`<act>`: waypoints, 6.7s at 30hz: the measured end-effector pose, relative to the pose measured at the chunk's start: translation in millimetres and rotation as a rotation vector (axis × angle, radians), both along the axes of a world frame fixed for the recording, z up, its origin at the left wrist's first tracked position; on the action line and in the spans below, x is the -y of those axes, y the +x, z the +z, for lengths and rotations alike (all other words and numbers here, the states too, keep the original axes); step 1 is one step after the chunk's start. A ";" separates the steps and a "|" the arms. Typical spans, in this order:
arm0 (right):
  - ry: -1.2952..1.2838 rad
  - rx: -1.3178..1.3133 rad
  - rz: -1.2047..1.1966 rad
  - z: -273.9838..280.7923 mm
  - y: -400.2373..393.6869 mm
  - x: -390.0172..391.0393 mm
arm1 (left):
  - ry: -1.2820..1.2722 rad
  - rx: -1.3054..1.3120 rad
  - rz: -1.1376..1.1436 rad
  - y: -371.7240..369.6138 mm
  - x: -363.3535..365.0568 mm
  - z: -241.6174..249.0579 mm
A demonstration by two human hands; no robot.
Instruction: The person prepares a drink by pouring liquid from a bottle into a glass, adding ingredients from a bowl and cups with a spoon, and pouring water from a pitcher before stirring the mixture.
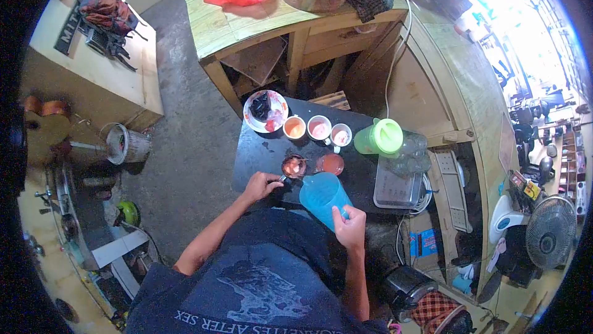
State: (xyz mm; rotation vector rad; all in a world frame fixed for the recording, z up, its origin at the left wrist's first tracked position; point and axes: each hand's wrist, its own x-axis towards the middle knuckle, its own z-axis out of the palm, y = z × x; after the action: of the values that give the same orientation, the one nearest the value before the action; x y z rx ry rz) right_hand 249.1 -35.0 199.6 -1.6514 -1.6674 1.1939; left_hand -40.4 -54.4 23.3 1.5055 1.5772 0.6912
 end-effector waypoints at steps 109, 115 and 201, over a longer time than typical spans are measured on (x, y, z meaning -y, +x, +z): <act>-0.003 0.089 0.009 29.1 -3.5 -4.1 | -0.010 -0.045 0.046 7.3 3.2 11.1; -0.039 -0.103 -0.033 12.0 13.3 0.8 | -0.042 0.009 0.056 6.5 2.8 -1.6; 0.399 0.418 0.366 -102.3 -104.5 -58.0 | -0.006 -0.119 0.005 -7.5 -6.9 12.4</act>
State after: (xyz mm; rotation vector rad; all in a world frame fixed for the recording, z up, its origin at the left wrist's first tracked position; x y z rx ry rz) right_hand 144.7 23.0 97.3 -1.4428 -2.3651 0.6150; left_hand -47.9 -47.5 35.6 1.5638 1.6708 0.6080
